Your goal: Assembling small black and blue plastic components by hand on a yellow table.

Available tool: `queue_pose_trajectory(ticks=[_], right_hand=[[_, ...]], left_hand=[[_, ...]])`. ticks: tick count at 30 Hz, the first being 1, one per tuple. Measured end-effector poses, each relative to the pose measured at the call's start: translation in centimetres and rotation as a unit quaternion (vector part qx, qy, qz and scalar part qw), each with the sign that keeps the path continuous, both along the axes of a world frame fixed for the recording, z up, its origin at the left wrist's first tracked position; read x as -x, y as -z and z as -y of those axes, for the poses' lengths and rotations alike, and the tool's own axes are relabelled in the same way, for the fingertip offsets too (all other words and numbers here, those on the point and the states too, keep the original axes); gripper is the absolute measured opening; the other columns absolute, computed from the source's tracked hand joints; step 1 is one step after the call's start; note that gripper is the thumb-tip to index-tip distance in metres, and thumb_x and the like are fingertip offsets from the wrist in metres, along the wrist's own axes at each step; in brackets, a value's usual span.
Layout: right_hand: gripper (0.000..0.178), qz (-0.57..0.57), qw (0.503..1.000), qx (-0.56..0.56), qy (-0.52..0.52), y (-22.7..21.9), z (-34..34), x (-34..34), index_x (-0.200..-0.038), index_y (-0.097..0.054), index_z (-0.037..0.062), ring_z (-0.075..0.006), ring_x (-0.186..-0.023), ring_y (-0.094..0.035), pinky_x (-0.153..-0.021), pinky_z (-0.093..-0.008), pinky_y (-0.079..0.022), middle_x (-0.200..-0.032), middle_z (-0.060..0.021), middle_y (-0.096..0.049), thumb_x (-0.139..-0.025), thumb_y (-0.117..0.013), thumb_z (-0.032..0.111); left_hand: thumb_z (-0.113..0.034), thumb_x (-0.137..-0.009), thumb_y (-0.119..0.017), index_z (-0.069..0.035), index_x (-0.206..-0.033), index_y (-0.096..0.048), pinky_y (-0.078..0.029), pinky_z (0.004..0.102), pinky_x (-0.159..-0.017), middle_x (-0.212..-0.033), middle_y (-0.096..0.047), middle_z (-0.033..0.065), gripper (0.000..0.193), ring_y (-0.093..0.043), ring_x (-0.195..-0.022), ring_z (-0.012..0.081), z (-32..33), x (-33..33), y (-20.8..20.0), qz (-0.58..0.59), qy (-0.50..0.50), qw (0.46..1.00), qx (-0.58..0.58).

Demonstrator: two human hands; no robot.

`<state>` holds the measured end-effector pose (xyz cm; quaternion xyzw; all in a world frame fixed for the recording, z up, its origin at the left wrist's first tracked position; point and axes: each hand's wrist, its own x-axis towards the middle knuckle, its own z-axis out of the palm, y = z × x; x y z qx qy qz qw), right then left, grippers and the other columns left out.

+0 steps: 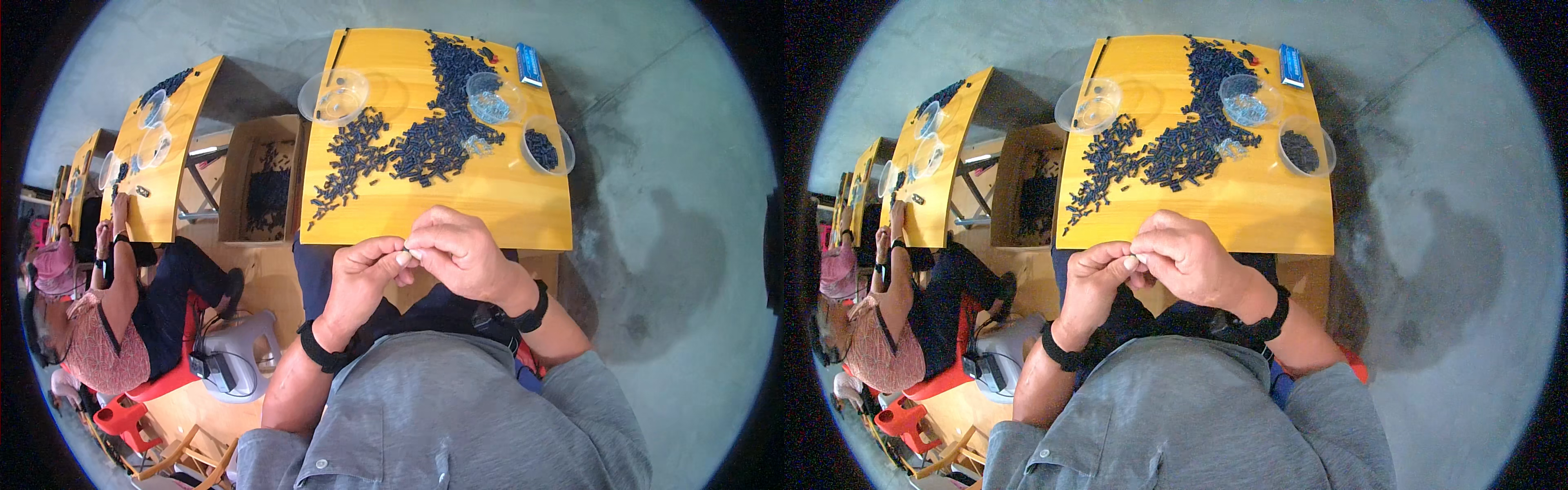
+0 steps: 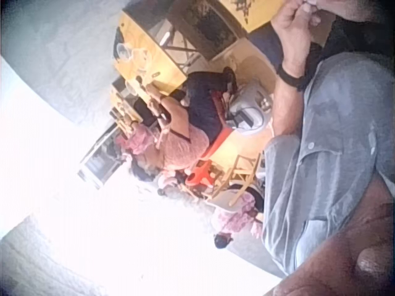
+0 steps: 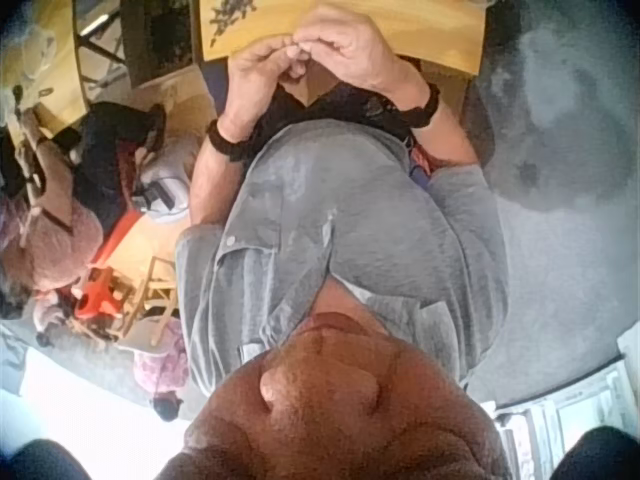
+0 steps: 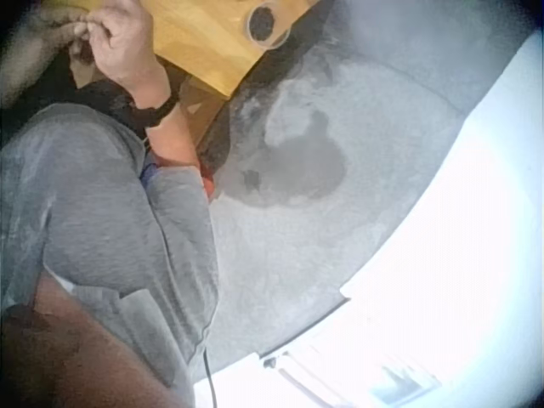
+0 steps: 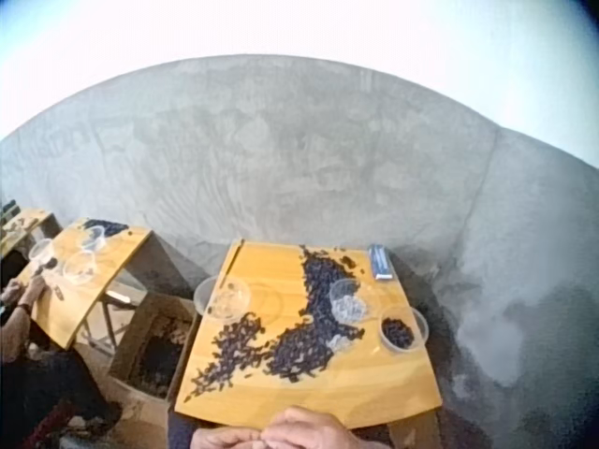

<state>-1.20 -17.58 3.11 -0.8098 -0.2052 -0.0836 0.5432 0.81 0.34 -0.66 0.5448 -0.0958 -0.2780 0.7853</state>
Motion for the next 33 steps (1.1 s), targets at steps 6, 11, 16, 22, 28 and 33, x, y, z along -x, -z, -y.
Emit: queue_pose_trajectory(ticks=[6,11,16,22,28,33], right_hand=[[0.02,0.024,1.0,0.015,0.007,1.3,-0.4,1.6,-0.092,-0.062,-0.0002,-0.0224,-0.073,-0.059,-0.061,-0.0303,-0.048,-0.086,-0.0123,-0.056,-0.076,-0.058,-0.011],[0.018,-0.046,0.998,-0.041,0.011,2.1,-0.2,2.0,-0.091,-0.062,0.0,-0.0209,-0.074,-0.058,-0.062,-0.0292,-0.047,-0.086,-0.0114,-0.057,-0.078,-0.055,-0.01],[0.017,-0.036,0.999,-0.026,0.029,2.4,-0.8,2.3,-0.092,-0.062,0.0004,-0.0202,-0.074,-0.058,-0.062,-0.0288,-0.046,-0.084,-0.0112,-0.058,-0.078,-0.054,-0.008],[0.014,-0.089,0.993,-0.072,0.013,3.1,0.1,1.5,-0.091,-0.061,-0.0001,-0.0152,-0.07,-0.057,-0.06,-0.0278,-0.046,-0.081,-0.0073,-0.058,-0.08,-0.055,-0.006],[0.006,-0.128,0.969,0.018,0.213,10.1,5.3,-2.9,-0.084,-0.06,0.0008,-0.0234,-0.065,-0.059,-0.062,-0.0326,-0.048,-0.071,-0.0134,-0.06,-0.08,-0.057,0.004],[0.006,-0.107,0.926,0.2,0.301,13.4,8.9,-4.4,-0.081,-0.059,0.0013,-0.0368,-0.076,-0.059,-0.068,-0.0423,-0.047,-0.078,-0.0187,-0.061,-0.079,-0.055,0.006]], left_hand=[[-0.001,-0.088,-0.058,0.002,-0.094,-0.066,-0.05,0.0227,-0.064,-0.083,-0.066,0.0045,0.011,-0.06,-0.068,0.0092,-0.2,0.6,0.0,-0.031,0.022,0.999,-0.025],[-0.003,-0.089,-0.056,0.001,-0.094,-0.065,-0.05,0.0233,-0.061,-0.081,-0.066,0.006,0.011,-0.06,-0.066,0.011,-0.1,1.1,0.6,-0.034,0.027,0.999,-0.015],[-0.002,-0.089,-0.056,0.001,-0.093,-0.065,-0.05,0.0231,-0.06,-0.079,-0.065,0.0055,0.011,-0.06,-0.066,0.0107,0.1,1.2,0.3,-0.043,0.02,0.998,-0.034],[-0.003,-0.09,-0.055,0.0,-0.094,-0.064,-0.05,0.0235,-0.06,-0.079,-0.064,0.0058,0.011,-0.06,-0.065,0.0115,-0.2,1.5,0.5,-0.038,0.002,0.999,-0.031],[-0.004,-0.09,-0.055,-0.001,-0.096,-0.063,-0.05,0.0246,-0.061,-0.081,-0.066,0.0077,0.01,-0.061,-0.065,0.0126,-0.4,1.1,-0.2,-0.02,0.011,1.0,-0.021],[-0.003,-0.09,-0.056,-0.001,-0.098,-0.062,-0.05,0.0248,-0.061,-0.081,-0.066,0.0074,0.011,-0.061,-0.065,0.0122,-0.3,1.5,0.2,-0.02,0.011,0.999,-0.024]])
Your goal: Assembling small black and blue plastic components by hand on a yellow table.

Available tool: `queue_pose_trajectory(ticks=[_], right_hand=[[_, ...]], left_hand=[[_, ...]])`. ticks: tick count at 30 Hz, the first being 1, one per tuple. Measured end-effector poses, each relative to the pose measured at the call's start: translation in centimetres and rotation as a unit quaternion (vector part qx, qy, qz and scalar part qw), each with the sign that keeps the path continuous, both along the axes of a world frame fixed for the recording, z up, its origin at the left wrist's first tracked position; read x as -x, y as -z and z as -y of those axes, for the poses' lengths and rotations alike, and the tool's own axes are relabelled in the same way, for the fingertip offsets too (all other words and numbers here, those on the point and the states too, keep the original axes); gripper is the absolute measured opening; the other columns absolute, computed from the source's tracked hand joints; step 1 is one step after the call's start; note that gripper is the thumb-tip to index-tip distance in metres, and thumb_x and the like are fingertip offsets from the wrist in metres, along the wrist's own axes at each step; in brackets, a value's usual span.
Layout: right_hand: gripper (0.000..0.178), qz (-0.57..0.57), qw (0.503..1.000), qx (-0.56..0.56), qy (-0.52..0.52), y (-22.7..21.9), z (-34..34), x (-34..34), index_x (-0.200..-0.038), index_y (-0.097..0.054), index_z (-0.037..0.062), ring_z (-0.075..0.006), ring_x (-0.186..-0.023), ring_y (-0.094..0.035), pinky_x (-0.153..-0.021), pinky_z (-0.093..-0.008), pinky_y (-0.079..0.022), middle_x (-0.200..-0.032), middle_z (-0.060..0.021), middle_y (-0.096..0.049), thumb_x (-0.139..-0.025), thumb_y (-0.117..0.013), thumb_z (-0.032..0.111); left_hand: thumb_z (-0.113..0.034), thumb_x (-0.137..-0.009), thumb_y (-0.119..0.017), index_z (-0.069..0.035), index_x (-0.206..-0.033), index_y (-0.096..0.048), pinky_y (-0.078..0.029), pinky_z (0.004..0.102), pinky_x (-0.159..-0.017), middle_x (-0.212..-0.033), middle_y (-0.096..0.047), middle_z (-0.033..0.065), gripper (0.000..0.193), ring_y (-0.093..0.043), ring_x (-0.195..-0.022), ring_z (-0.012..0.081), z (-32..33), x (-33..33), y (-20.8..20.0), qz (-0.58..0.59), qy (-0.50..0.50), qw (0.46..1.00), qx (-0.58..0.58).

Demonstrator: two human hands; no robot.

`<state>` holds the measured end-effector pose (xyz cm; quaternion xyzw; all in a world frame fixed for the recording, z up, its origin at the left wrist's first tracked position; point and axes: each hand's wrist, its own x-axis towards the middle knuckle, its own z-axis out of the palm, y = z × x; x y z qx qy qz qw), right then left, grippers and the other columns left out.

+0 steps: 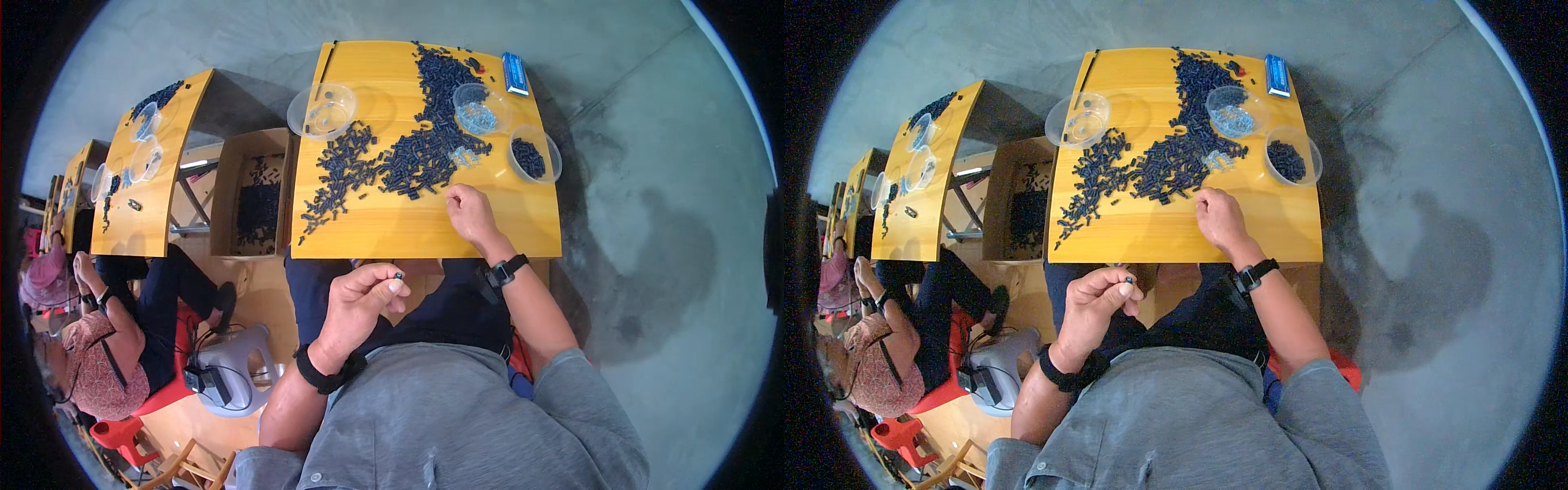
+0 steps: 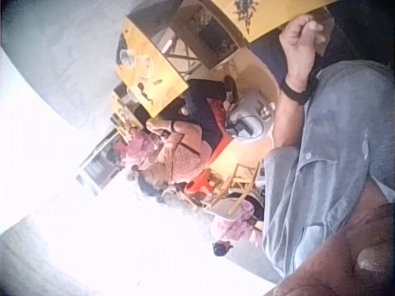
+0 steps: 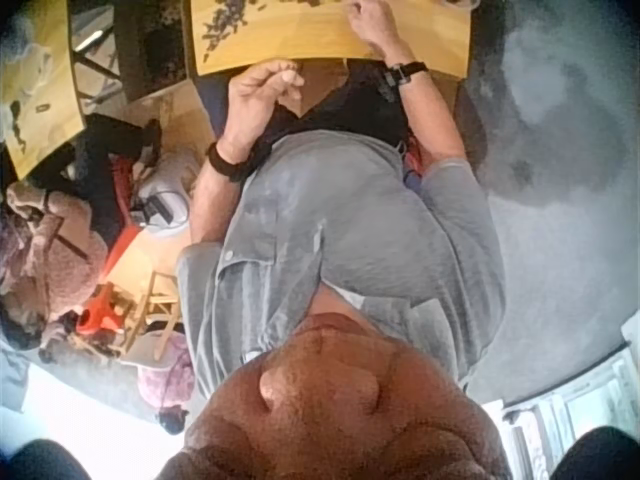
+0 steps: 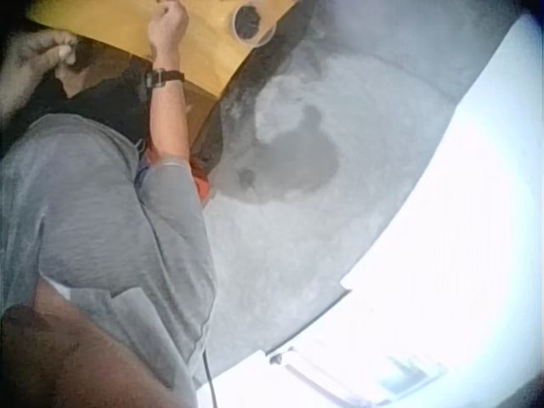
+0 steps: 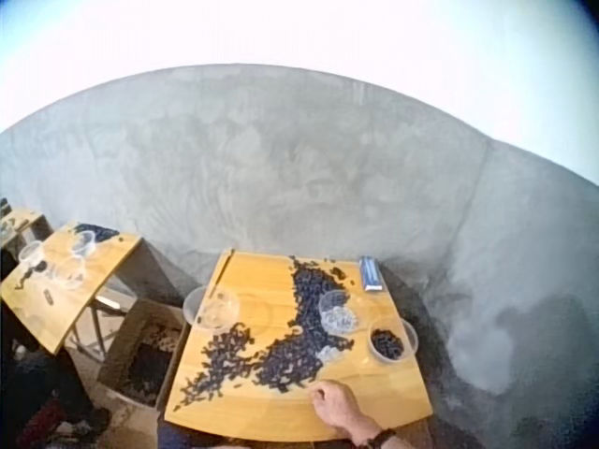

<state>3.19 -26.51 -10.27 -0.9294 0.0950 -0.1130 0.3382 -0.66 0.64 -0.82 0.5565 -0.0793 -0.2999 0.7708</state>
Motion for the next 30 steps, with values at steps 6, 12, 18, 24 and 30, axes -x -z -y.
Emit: queue_pose_trajectory(ticks=[6,12,18,24,30], right_hand=[[0.013,-0.032,0.999,0.041,-0.013,-0.4,-0.9,-0.8,-0.087,-0.062,0.0036,-0.0363,-0.08,-0.059,-0.07,-0.044,-0.047,-0.084,-0.0184,-0.061,-0.08,-0.056,0.013],[0.012,-0.004,0.995,0.095,-0.023,-0.3,-1.4,-1.3,-0.086,-0.062,0.0051,-0.0355,-0.081,-0.059,-0.07,-0.0441,-0.047,-0.083,-0.0169,-0.061,-0.08,-0.056,0.014],[0.007,0.03,0.996,0.075,-0.023,0.6,-1.1,-1.3,-0.077,-0.059,0.0055,-0.0349,-0.077,-0.059,-0.067,-0.0442,-0.047,-0.08,-0.0154,-0.06,-0.078,-0.056,0.011],[0.003,0.051,0.997,0.03,-0.055,0.8,-0.4,-1.2,-0.075,-0.059,0.0054,-0.036,-0.07,-0.058,-0.062,-0.0443,-0.046,-0.074,-0.0148,-0.058,-0.076,-0.057,0.008],[0.002,0.063,0.996,0.041,-0.057,1.1,-0.3,-1.3,-0.077,-0.059,0.005,-0.0359,-0.072,-0.058,-0.063,-0.0442,-0.047,-0.076,-0.0155,-0.059,-0.077,-0.057,0.007]], left_hand=[[-0.003,-0.089,-0.057,-0.001,-0.097,-0.062,-0.05,0.0238,-0.061,-0.08,-0.066,0.0067,0.01,-0.06,-0.065,0.0109,0.0,0.0,0.4,0.008,0.0,1.0,-0.012],[-0.002,-0.088,-0.058,-0.001,-0.096,-0.062,-0.05,0.0231,-0.06,-0.08,-0.066,0.0061,0.009,-0.06,-0.065,0.0102,0.3,0.2,0.5,0.001,0.007,1.0,-0.023],[-0.002,-0.088,-0.058,-0.001,-0.095,-0.062,-0.05,0.0231,-0.061,-0.08,-0.066,0.006,0.008,-0.06,-0.065,0.0102,0.3,0.1,0.8,0.001,0.003,0.999,-0.033],[-0.002,-0.088,-0.058,0.0,-0.095,-0.062,-0.049,0.0233,-0.062,-0.081,-0.065,0.0061,0.008,-0.06,-0.066,0.0106,0.4,0.1,0.9,-0.017,-0.004,0.999,-0.038],[-0.004,-0.088,-0.06,0.001,-0.095,-0.063,-0.049,0.0204,-0.06,-0.079,-0.065,0.0036,0.009,-0.06,-0.065,0.0076,0.4,0.1,1.5,-0.032,-0.027,0.998,-0.042]])
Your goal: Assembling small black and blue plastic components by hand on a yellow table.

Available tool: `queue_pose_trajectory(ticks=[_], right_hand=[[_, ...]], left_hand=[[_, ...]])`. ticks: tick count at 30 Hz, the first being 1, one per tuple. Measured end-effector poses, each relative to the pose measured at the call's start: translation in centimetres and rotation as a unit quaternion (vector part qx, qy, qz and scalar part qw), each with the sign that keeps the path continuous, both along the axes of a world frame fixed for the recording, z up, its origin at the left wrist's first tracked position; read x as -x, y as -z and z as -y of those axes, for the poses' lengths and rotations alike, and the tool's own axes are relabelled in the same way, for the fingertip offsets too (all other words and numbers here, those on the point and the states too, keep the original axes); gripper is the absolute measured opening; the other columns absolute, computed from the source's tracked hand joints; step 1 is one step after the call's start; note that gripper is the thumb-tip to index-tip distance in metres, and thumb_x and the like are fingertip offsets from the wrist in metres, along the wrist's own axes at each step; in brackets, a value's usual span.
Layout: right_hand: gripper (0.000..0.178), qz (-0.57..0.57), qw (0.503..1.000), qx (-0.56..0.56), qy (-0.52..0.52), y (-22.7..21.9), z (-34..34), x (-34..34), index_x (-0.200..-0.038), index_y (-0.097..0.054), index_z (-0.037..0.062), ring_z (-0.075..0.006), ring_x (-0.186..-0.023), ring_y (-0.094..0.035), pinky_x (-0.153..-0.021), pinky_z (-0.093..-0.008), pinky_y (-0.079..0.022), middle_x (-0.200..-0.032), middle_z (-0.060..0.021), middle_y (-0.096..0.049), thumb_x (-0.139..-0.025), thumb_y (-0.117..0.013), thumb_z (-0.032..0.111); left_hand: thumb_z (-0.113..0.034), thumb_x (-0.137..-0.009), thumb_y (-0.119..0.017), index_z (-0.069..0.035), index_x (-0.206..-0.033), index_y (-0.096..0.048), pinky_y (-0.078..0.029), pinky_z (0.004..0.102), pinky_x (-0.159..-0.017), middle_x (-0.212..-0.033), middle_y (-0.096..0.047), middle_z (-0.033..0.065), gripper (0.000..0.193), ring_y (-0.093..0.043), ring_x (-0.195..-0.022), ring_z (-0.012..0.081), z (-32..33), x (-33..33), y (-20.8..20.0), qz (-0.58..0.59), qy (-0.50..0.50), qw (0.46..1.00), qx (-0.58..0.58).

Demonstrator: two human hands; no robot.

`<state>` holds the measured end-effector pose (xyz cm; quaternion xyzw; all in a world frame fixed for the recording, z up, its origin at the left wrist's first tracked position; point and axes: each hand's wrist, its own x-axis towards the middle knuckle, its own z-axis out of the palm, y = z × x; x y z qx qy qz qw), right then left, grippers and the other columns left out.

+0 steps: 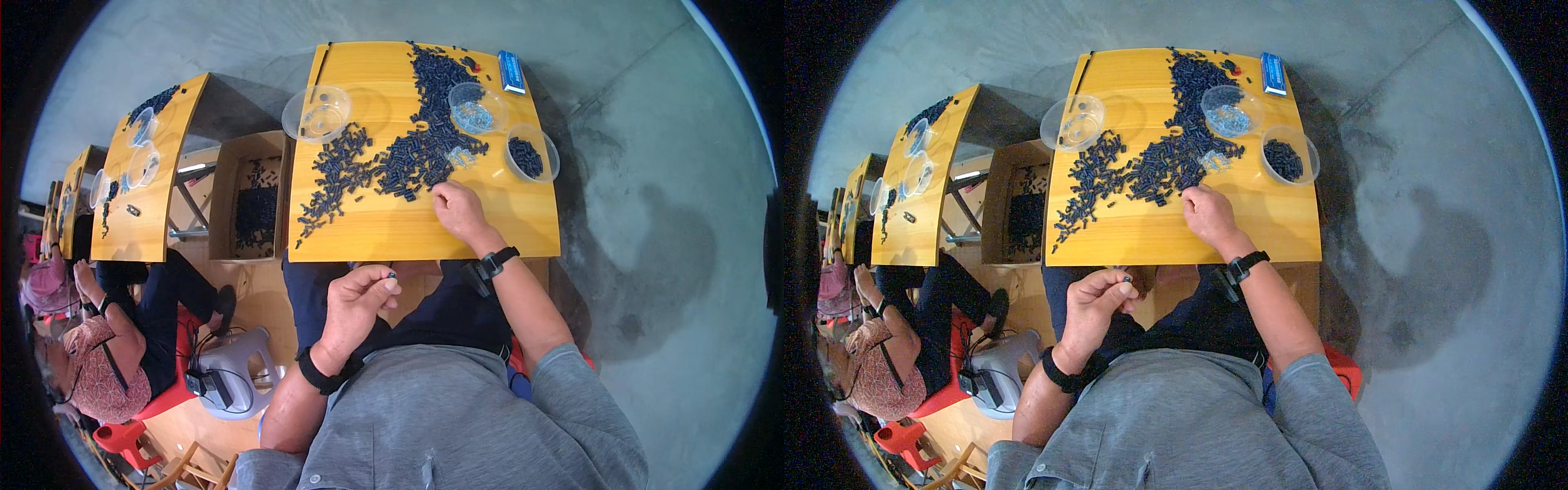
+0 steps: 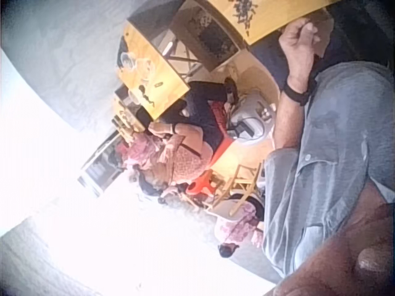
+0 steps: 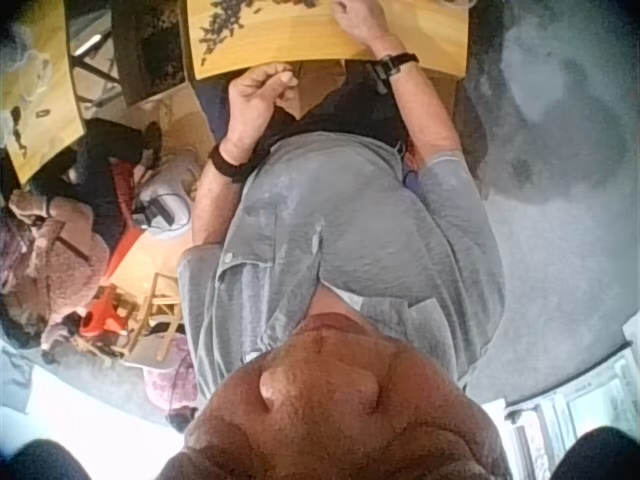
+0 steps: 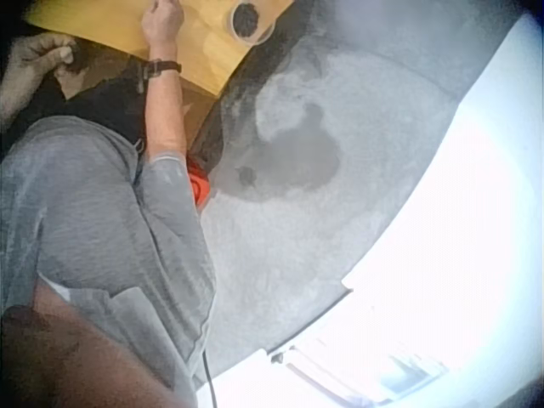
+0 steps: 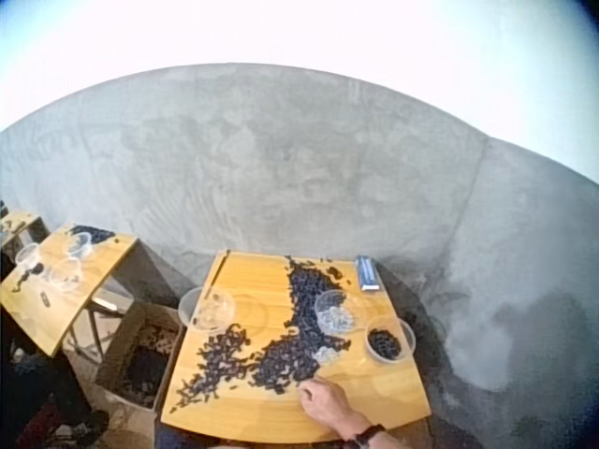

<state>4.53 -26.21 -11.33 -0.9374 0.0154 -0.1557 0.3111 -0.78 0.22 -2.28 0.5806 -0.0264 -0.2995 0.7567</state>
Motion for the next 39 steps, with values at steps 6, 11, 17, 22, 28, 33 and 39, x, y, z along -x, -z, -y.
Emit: queue_pose_trajectory(ticks=[6,11,17,22,28,33,39], right_hand=[[0.007,0.026,0.999,-0.026,-0.021,-1.1,-0.9,-0.2,-0.083,-0.061,0.0048,-0.0361,-0.074,-0.058,-0.065,-0.0443,-0.047,-0.077,-0.0155,-0.059,-0.08,-0.056,0.009],[0.01,-0.018,1.0,0.016,0.012,-1.5,-1.0,-0.9,-0.087,-0.063,0.0061,-0.0356,-0.079,-0.059,-0.069,-0.0439,-0.048,-0.082,-0.0153,-0.061,-0.081,-0.056,0.01],[0.012,-0.042,0.997,0.041,0.042,-1.3,0.7,-1.7,-0.088,-0.063,0.0064,-0.0363,-0.082,-0.059,-0.072,-0.0452,-0.048,-0.086,-0.0167,-0.062,-0.081,-0.055,0.012],[0.012,-0.061,0.996,0.062,0.027,-1.5,0.7,-2.2,-0.088,-0.064,0.0068,-0.0371,-0.082,-0.059,-0.073,-0.0453,-0.048,-0.085,-0.0178,-0.061,-0.081,-0.056,0.012],[0.014,-0.093,0.993,0.074,0.002,-1.9,0.0,-2.6,-0.09,-0.065,0.0075,-0.0371,-0.082,-0.06,-0.073,-0.0456,-0.048,-0.085,-0.0181,-0.062,-0.08,-0.056,0.012],[0.013,-0.079,0.996,0.042,0.012,-1.3,0.4,-2.5,-0.088,-0.064,0.0069,-0.037,-0.083,-0.06,-0.073,-0.0462,-0.048,-0.085,-0.0178,-0.061,-0.08,-0.054,0.01],[0.014,-0.119,0.99,0.071,-0.015,-2.1,1.2,-1.8,-0.088,-0.064,0.0064,-0.0378,-0.083,-0.059,-0.073,-0.0465,-0.048,-0.086,-0.0178,-0.061,-0.079,-0.053,0.007]], left_hand=[[-0.004,-0.088,-0.06,0.001,-0.095,-0.064,-0.049,0.02,-0.06,-0.08,-0.064,0.0038,0.009,-0.059,-0.064,0.0072,-0.2,-0.1,0.6,0.001,-0.01,1.0,-0.028],[-0.004,-0.088,-0.06,0.001,-0.094,-0.064,-0.049,0.0197,-0.06,-0.08,-0.064,0.0037,0.009,-0.059,-0.064,0.0069,-0.2,-0.2,0.3,-0.006,-0.012,1.0,-0.025],[-0.004,-0.088,-0.06,0.001,-0.094,-0.064,-0.048,0.0198,-0.061,-0.079,-0.064,0.0031,0.009,-0.058,-0.064,0.0065,-0.3,-0.3,0.3,-0.002,-0.025,0.999,-0.023],[-0.005,-0.088,-0.06,0.0,-0.094,-0.064,-0.048,0.0193,-0.06,-0.079,-0.064,0.0026,0.009,-0.057,-0.063,0.0063,-0.2,-0.1,0.6,-0.017,-0.018,0.999,-0.023],[-0.005,-0.088,-0.06,0.0,-0.093,-0.064,-0.047,0.0192,-0.06,-0.079,-0.064,0.0026,0.008,-0.057,-0.063,0.0065,-0.3,-0.2,0.5,-0.014,-0.027,0.999,-0.033],[-0.003,-0.088,-0.059,0.001,-0.092,-0.064,-0.046,0.0197,-0.059,-0.078,-0.063,0.0026,0.008,-0.057,-0.063,0.0068,-0.3,-0.3,0.3,-0.003,-0.024,0.999,-0.041],[-0.003,-0.088,-0.056,0.002,-0.092,-0.063,-0.046,0.02,-0.058,-0.078,-0.063,0.0028,0.009,-0.056,-0.063,0.0069,-0.1,-0.4,0.5,0.0,-0.027,0.999,-0.045]])
